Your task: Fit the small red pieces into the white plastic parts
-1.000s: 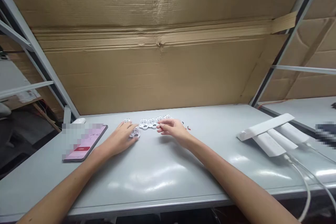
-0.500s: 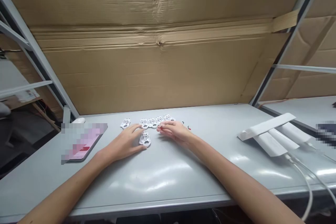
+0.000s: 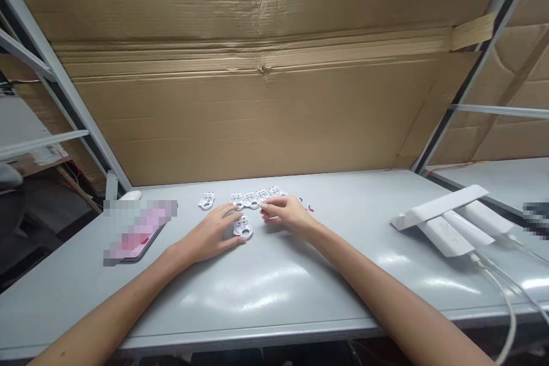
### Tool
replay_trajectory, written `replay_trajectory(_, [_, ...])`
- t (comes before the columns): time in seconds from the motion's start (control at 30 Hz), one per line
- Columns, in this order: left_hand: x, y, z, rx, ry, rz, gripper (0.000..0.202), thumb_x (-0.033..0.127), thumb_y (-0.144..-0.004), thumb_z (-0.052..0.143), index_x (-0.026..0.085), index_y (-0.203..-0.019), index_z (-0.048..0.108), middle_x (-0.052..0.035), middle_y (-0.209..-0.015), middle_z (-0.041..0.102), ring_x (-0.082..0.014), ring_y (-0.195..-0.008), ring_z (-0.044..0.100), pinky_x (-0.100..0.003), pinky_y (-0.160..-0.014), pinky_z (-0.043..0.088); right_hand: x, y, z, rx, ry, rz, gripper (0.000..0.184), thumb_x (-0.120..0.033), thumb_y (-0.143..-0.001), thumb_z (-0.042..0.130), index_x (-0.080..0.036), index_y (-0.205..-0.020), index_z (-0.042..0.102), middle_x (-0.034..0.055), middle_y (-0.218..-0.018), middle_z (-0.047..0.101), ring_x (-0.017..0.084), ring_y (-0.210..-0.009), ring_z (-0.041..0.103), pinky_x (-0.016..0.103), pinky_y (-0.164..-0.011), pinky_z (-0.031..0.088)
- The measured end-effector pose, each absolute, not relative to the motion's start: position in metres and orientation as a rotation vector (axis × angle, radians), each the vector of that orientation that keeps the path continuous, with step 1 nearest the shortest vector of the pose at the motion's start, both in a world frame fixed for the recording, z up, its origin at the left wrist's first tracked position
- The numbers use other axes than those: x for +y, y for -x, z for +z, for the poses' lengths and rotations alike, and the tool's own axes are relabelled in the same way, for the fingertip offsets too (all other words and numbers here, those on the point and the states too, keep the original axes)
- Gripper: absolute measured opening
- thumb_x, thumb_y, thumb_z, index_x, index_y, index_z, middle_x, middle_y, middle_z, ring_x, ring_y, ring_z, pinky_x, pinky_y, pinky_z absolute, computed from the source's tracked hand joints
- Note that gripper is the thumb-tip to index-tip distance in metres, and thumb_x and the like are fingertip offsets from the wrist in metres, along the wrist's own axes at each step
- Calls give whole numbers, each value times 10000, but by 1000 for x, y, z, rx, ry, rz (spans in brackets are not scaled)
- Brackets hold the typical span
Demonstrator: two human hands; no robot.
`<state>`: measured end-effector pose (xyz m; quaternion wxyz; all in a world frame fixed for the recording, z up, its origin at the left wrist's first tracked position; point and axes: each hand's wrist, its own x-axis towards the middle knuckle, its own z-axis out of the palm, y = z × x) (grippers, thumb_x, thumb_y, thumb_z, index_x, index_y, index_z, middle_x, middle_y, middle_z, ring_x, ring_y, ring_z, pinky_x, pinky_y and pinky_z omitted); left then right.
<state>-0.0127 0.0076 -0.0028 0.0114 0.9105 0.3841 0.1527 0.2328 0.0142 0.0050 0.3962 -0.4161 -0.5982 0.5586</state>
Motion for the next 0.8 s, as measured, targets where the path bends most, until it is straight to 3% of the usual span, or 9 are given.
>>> replay_trajectory(0.17, [6, 11, -2, 1169, -2810, 495, 448, 471, -906, 595, 190, -1255, 583, -157, -1380, 517, -344, -1337, 417, -500, -1082, 390, 11, -230, 5, -1642, 981, 1424, 273, -448, -764, 731, -181, -817, 750, 46, -864, 678, 182, -867, 641, 369, -903, 517])
replay_trajectory(0.43, [3, 16, 5, 1168, -2799, 431, 494, 515, -890, 602, 210, -1278, 578, -152, -1470, 435, -356, -1387, 348, -518, -1107, 354, 9, -229, 5, -1880, 1015, 1208, 199, -397, -776, 716, -215, -838, 765, 54, -965, 729, 229, -899, 662, 357, -853, 501])
replay_trajectory(0.6, [4, 13, 3, 1088, -2811, 490, 382, 461, -917, 593, 237, -1225, 613, -129, -1377, 520, -309, -1326, 427, -468, -1073, 401, 10, -227, 1, -2003, 999, 1009, 181, -416, -791, 709, -257, -832, 785, 81, -1135, 686, 283, -1093, 616, 428, -952, 459])
replay_trajectory(0.8, [2, 5, 1, 987, -2816, 563, 316, 393, -918, 617, 229, -1188, 633, -112, -1296, 569, -284, -1230, 508, -418, -1025, 442, 12, -221, -7, -2005, 964, 976, 181, -403, -766, 741, -235, -800, 797, 87, -1084, 662, 270, -1035, 629, 426, -962, 441])
